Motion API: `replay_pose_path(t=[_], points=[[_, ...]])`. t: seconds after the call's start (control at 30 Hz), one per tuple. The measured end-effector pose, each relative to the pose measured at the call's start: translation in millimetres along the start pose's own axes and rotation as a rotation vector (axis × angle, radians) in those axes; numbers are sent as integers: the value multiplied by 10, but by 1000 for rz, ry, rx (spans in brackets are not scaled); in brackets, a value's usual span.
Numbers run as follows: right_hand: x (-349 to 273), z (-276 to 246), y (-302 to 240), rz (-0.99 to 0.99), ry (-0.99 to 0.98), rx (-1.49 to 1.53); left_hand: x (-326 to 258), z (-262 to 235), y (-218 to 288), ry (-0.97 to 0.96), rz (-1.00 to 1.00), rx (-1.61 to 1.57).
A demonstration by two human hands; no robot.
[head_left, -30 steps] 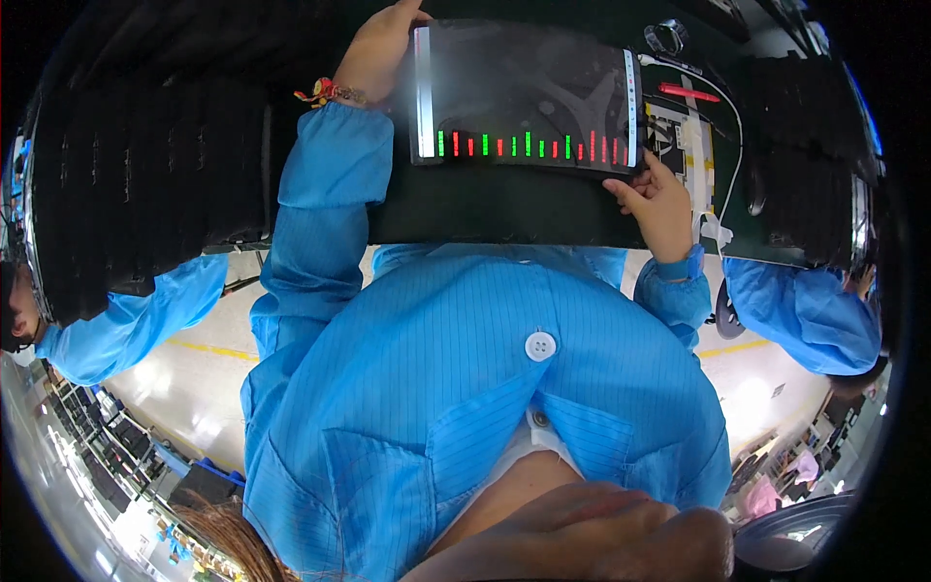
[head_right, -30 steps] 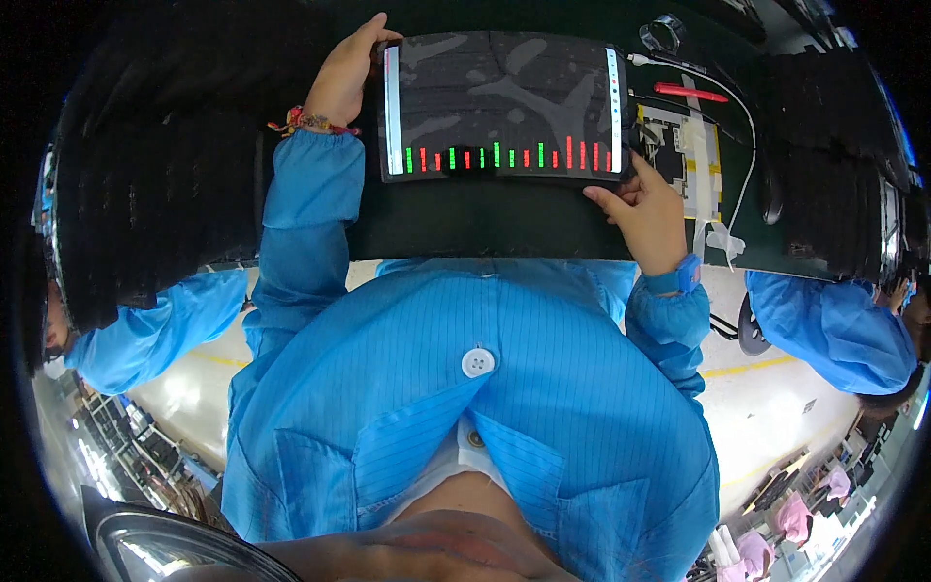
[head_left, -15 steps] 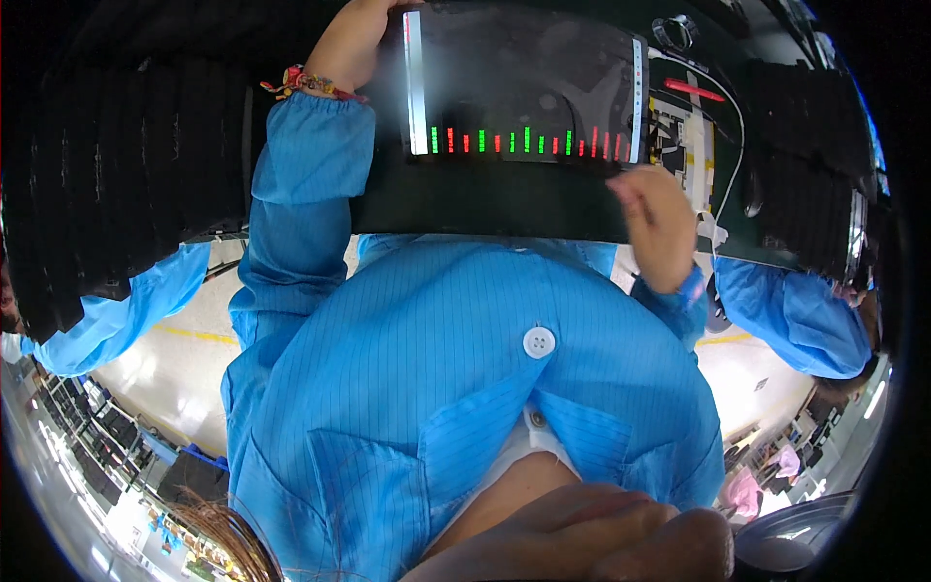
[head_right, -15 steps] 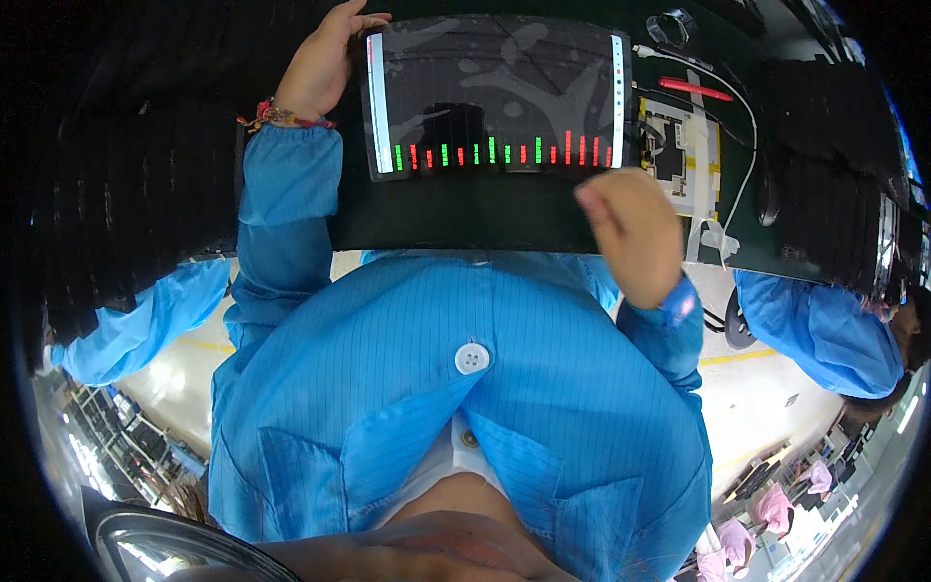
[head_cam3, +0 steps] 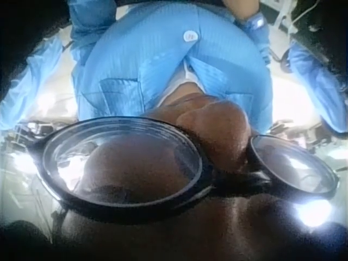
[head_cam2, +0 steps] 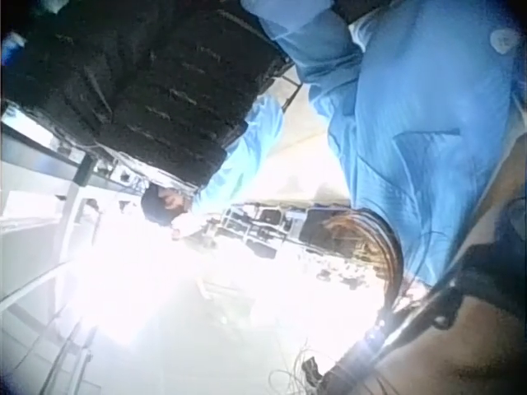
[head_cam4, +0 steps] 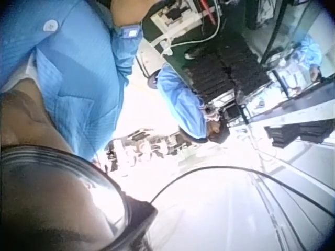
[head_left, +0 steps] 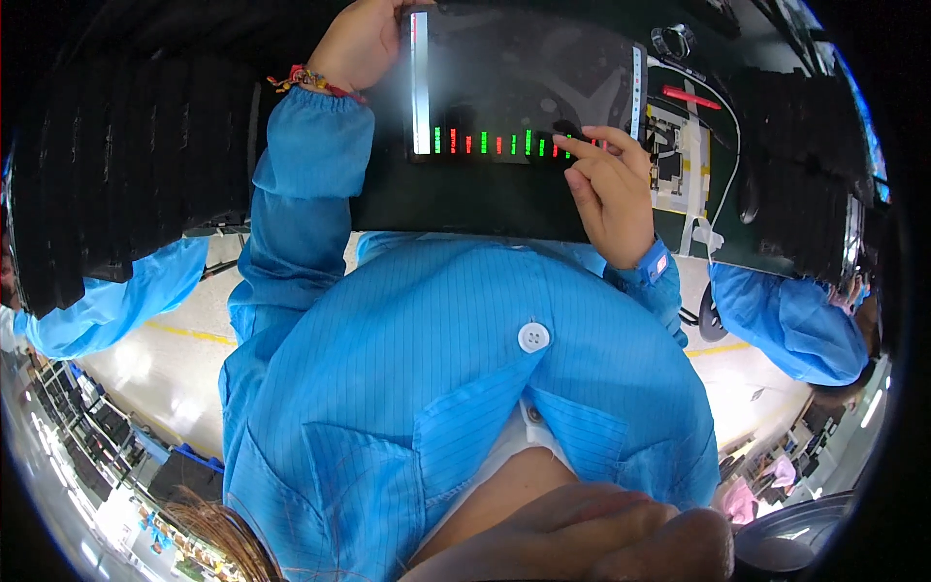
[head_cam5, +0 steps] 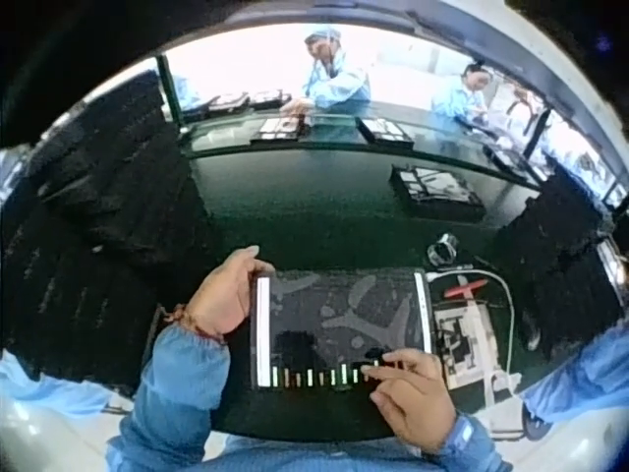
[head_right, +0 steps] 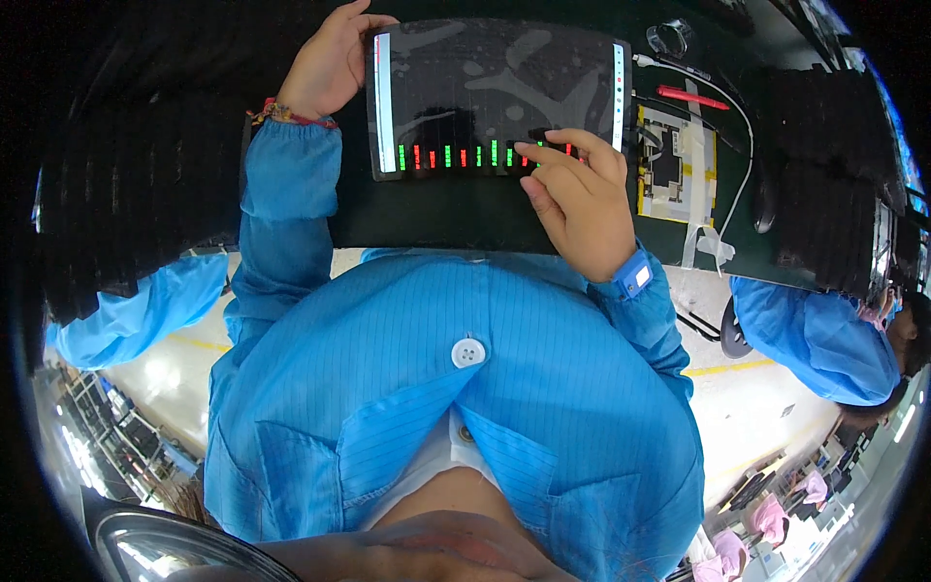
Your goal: Testing the functionality and display quality of laptop or tablet screens on a production line.
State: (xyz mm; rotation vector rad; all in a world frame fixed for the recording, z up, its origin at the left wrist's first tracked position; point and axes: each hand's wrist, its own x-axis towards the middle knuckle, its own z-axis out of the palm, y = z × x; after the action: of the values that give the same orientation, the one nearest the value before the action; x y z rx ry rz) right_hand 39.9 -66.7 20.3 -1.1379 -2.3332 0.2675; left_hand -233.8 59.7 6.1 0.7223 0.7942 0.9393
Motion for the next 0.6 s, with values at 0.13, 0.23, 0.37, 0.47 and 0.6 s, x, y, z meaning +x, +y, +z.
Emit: replay_pose_path(t=[0.13, 0.23, 0.37, 0.47, 0.6], points=[[38, -23, -15, -4, -36, 25, 114, -100, -91, -17, 26, -113], [77, -15, -49, -41, -19, 42, 119, -172, -154, 27, 66, 55], [115, 25, -49, -43, -34, 19, 117, -163, -174, 116, 129, 244], [108, -33, -18, -19, -49, 13, 152, -184, -176, 93, 71, 203], [132, -268, 124, 94, 192, 85, 138, -168, -183, 155, 136, 202]])
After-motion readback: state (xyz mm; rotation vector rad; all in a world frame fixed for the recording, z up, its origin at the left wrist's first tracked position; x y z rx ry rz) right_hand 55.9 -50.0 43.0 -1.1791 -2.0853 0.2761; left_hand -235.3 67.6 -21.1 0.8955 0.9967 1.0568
